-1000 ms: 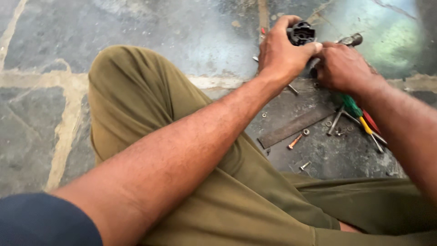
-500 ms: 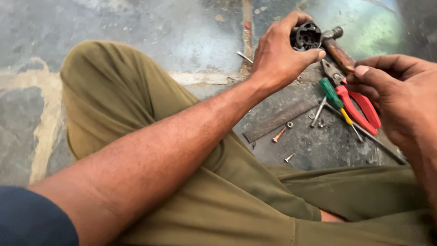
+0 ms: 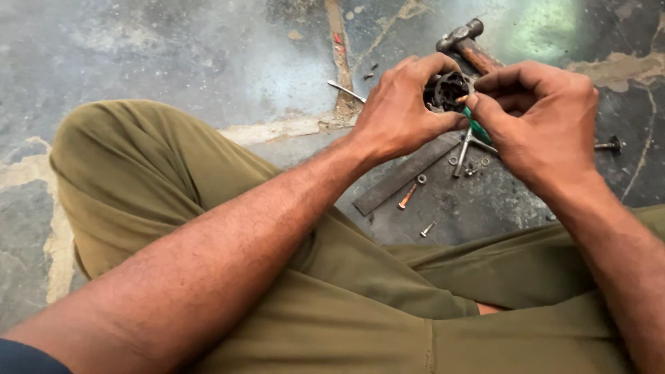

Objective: The person sits on the floor and assembles a small mechanical component using a metal file, hammer, pliers, and screwdriver. They file a metal piece, insert a pin into a black plastic housing, and use pliers to adjust the assembly.

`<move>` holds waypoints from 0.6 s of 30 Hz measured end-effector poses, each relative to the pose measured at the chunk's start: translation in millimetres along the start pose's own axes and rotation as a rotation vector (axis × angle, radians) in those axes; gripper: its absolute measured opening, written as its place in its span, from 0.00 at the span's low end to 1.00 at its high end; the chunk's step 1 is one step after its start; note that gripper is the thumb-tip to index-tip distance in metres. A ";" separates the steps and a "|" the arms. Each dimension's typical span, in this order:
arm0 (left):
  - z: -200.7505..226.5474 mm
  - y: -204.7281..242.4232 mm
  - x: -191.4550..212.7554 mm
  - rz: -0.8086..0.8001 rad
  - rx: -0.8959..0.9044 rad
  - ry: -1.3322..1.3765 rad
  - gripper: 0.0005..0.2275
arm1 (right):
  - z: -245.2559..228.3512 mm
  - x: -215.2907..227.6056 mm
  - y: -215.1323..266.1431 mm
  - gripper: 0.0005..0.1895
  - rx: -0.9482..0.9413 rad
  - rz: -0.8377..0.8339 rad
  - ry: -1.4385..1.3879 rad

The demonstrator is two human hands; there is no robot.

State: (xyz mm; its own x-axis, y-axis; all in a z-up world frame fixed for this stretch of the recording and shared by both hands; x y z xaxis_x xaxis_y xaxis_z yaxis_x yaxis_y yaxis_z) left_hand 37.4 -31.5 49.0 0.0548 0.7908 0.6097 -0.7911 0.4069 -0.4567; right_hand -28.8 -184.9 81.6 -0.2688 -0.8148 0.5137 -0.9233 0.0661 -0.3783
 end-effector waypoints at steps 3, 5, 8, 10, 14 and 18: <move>0.8 0.8 -0.8 -0.036 0.011 0.026 0.22 | -2.5 -1.3 0.9 0.09 0.061 -0.004 0.064; 2.1 1.0 1.6 -0.030 0.008 0.019 0.22 | -10.5 -4.3 1.2 0.09 0.134 -0.008 0.072; 2.4 1.2 5.0 -0.010 0.008 0.015 0.21 | -23.0 -6.4 0.7 0.10 0.196 -0.012 0.008; 2.3 1.0 7.5 0.008 0.009 0.012 0.21 | -25.6 -7.1 -0.5 0.12 0.151 -0.019 -0.109; 3.2 0.6 8.4 0.021 0.009 0.026 0.22 | -29.2 -7.0 0.3 0.12 0.125 -0.014 -0.122; 2.0 0.7 8.2 0.023 0.015 0.053 0.22 | -27.2 -4.8 2.7 0.09 0.129 0.021 -0.115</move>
State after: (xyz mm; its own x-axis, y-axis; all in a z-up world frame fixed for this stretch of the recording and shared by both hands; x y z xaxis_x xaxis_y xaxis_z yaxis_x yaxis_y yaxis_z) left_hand 36.1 -25.7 55.0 0.0682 0.8229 0.5640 -0.8014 0.3819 -0.4603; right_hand -37.5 -165.1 99.1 -0.2475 -0.8749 0.4162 -0.8731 0.0152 -0.4873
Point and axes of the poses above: each hand's wrist, its own y-axis away from the middle knuckle, its own x-axis out of the back of the hand, z = x × y, the point moved 7 cm from there along -y, towards the middle knuckle, and after that the axes turned 6 degrees about -y, right-handed, at the moved point
